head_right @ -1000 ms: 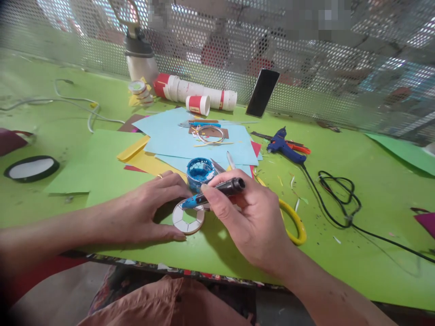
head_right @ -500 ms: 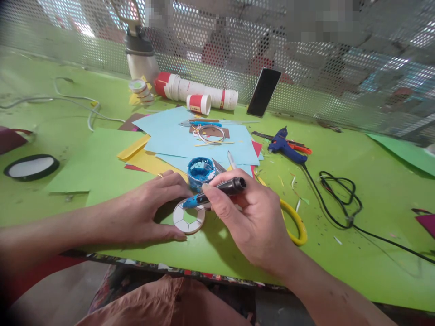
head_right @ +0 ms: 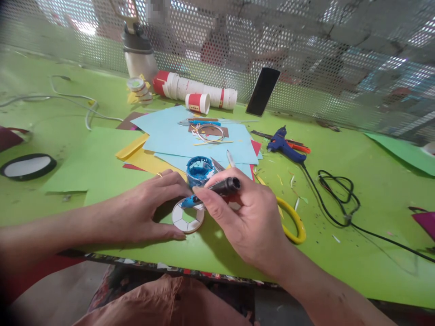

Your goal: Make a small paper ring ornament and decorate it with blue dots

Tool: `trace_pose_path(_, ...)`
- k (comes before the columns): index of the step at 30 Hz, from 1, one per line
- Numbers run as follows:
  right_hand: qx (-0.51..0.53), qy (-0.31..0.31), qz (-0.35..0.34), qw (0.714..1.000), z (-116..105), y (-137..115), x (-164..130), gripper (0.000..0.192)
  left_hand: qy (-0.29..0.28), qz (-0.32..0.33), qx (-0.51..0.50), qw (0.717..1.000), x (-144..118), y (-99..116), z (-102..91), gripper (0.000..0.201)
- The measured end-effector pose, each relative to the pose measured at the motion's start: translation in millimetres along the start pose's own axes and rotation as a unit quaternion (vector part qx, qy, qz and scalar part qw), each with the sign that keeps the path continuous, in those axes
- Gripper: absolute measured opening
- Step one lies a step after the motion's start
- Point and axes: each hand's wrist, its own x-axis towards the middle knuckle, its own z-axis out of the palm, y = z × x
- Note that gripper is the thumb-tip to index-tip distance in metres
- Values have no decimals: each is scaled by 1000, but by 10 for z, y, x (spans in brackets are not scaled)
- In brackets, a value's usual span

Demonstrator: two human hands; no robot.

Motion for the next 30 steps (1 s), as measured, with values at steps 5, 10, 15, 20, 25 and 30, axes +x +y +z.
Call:
trace_pose_path(5,13,6,-1,1000,15,-23,-5,15,-1,-3,4,1000,-2,3,-6,43)
trace_pose_path(10,104,73,22,992,-5,-12,-53,16,-1,1,5,1000,-6,-5,-2,43)
trace_pose_path(15,101,90,29,990,-32,13,-64,20,0,-1,-5,1000,-8,-1,-8,44)
trace_pose_path(20,64,69,28,995,-2,27,-70,21,-3,-2,-3,1000,-8,4,-12,42)
trace_pose_path(25,10,63,4,998,25,30,-65,17,-3,1,0,1000,4,2,-6,41)
trace_pose_path(30,1,57,-9,998,26,27,-54,15,-3,-3,7,1000,1,4,-12,41)
